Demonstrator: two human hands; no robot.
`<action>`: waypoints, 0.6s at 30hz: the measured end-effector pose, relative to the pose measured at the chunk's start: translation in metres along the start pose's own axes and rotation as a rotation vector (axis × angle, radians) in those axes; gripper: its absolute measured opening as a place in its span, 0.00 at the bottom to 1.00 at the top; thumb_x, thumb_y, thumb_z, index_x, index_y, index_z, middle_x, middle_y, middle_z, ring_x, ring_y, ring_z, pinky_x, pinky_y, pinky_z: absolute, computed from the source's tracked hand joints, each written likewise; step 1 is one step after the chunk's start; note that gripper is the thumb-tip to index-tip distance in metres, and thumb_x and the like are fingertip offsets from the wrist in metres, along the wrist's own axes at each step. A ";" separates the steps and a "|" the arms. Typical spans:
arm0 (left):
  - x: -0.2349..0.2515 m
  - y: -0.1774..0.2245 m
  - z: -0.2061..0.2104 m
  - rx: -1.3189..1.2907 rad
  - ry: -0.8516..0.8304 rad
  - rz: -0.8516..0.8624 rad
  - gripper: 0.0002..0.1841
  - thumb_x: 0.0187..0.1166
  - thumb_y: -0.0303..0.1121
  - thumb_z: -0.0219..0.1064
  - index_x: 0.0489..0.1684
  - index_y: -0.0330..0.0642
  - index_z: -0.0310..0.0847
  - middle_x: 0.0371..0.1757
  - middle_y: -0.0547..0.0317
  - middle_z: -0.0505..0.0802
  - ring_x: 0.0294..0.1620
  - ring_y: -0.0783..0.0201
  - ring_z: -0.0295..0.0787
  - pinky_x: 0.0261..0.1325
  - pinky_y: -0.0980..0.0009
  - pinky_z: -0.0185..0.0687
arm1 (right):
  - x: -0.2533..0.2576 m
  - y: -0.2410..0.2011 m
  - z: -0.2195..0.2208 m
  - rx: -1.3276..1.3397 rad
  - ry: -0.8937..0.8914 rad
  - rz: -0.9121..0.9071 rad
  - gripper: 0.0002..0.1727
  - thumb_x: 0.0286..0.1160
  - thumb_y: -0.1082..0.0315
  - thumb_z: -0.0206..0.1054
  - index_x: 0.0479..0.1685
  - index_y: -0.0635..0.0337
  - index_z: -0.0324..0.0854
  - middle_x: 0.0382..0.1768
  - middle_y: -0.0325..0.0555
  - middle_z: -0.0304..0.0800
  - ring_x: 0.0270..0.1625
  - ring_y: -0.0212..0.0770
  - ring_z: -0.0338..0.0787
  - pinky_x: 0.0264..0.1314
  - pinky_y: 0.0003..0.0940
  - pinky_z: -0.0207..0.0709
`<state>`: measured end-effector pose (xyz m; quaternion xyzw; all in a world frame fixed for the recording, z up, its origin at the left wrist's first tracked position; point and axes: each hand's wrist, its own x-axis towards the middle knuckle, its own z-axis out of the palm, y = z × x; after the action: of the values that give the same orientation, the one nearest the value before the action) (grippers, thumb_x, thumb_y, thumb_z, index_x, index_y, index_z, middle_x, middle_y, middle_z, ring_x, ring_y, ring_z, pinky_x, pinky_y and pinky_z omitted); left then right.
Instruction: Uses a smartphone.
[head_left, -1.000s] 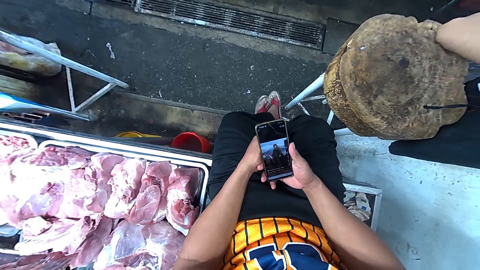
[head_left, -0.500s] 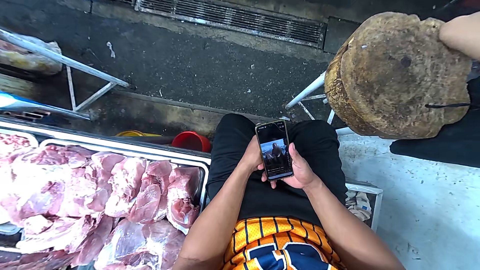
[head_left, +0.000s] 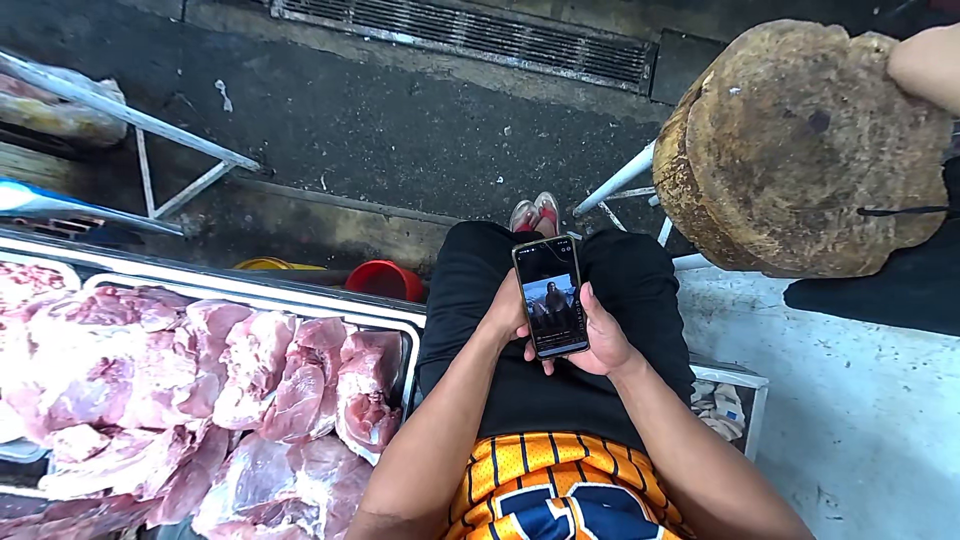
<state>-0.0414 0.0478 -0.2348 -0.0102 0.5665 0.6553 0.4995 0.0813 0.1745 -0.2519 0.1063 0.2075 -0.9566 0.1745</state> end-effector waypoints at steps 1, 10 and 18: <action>0.000 0.000 0.000 0.009 0.000 0.004 0.06 0.82 0.24 0.61 0.40 0.48 0.81 0.26 0.67 0.89 0.24 0.74 0.85 0.32 0.76 0.84 | 0.000 0.000 0.000 -0.002 0.000 -0.001 0.47 0.75 0.23 0.49 0.77 0.54 0.71 0.64 0.69 0.86 0.54 0.64 0.93 0.41 0.50 0.91; 0.005 -0.009 -0.005 0.045 -0.036 0.046 0.05 0.80 0.26 0.65 0.45 0.48 0.82 0.31 0.65 0.91 0.28 0.73 0.88 0.36 0.73 0.87 | -0.003 0.002 -0.004 0.000 0.002 0.006 0.47 0.74 0.22 0.50 0.77 0.53 0.71 0.64 0.70 0.86 0.55 0.66 0.93 0.42 0.50 0.91; -0.001 -0.001 0.000 0.004 -0.009 0.011 0.05 0.84 0.28 0.60 0.46 0.49 0.80 0.28 0.67 0.89 0.25 0.74 0.86 0.34 0.75 0.86 | -0.001 0.002 0.000 -0.027 0.017 0.004 0.48 0.73 0.21 0.48 0.76 0.54 0.72 0.63 0.67 0.87 0.53 0.64 0.94 0.40 0.49 0.91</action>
<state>-0.0397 0.0471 -0.2351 -0.0033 0.5656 0.6570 0.4985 0.0835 0.1729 -0.2521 0.1126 0.2215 -0.9525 0.1761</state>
